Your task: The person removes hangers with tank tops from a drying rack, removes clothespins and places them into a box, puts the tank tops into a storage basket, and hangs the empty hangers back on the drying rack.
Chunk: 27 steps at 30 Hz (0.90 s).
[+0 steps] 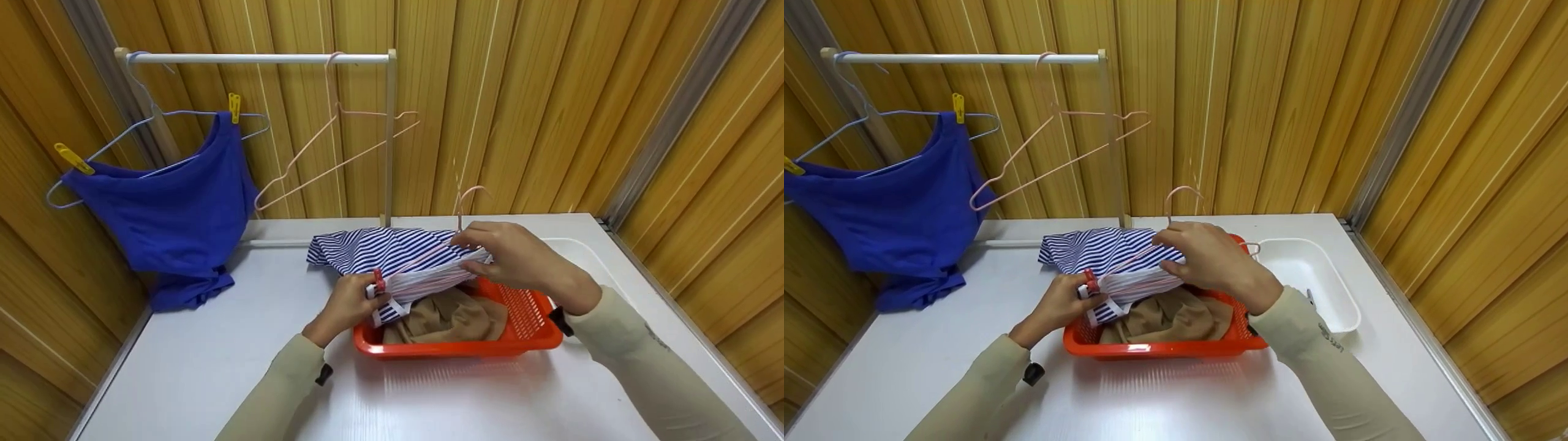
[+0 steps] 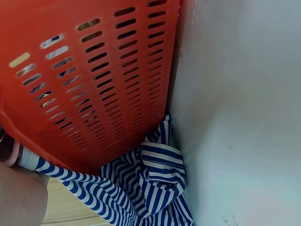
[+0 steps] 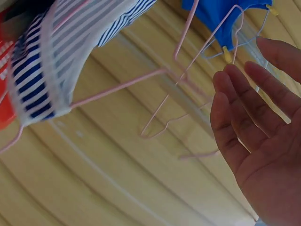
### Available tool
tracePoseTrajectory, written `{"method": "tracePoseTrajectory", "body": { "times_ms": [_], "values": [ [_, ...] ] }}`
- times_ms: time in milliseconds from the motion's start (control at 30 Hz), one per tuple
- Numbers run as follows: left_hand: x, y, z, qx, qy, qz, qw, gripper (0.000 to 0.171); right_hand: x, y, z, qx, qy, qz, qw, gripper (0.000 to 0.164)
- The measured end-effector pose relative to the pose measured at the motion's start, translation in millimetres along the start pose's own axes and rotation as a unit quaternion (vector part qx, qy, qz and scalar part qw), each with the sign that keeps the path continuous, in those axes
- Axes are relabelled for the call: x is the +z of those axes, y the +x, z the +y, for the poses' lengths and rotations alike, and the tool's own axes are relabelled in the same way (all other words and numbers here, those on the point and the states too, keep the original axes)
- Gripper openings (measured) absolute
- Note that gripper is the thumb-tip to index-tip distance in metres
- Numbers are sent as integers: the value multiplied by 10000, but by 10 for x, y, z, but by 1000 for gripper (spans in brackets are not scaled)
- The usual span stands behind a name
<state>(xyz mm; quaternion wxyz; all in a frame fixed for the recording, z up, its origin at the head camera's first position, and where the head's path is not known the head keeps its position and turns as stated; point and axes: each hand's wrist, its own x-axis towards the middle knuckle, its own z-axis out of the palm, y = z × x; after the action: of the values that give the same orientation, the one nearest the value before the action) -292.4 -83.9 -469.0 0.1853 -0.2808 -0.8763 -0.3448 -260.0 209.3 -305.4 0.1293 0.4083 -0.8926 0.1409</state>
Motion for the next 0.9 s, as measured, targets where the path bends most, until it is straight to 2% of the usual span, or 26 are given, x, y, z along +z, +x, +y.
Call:
{"method": "tracePoseTrajectory", "body": {
  "times_ms": [133, 433, 633, 900],
  "values": [
    [-6, 6, 4, -29, 4, -52, 10000, 17, 159, 192, -106, -272, 158, -87, 9995, 34],
    [-13, 20, 9, -47, -63, -113, 9999, 14, 533, 543, -314, -87, 442, -624, 9970, 43],
    [-12, 20, 10, -42, 30, -84, 10000, 13, 740, 680, -417, 71, 364, -817, 9960, 43],
    [22, 14, -32, 251, 184, 187, 9993, 15, 959, 788, -415, 21, 177, -853, 9962, 37]
  ]
}}
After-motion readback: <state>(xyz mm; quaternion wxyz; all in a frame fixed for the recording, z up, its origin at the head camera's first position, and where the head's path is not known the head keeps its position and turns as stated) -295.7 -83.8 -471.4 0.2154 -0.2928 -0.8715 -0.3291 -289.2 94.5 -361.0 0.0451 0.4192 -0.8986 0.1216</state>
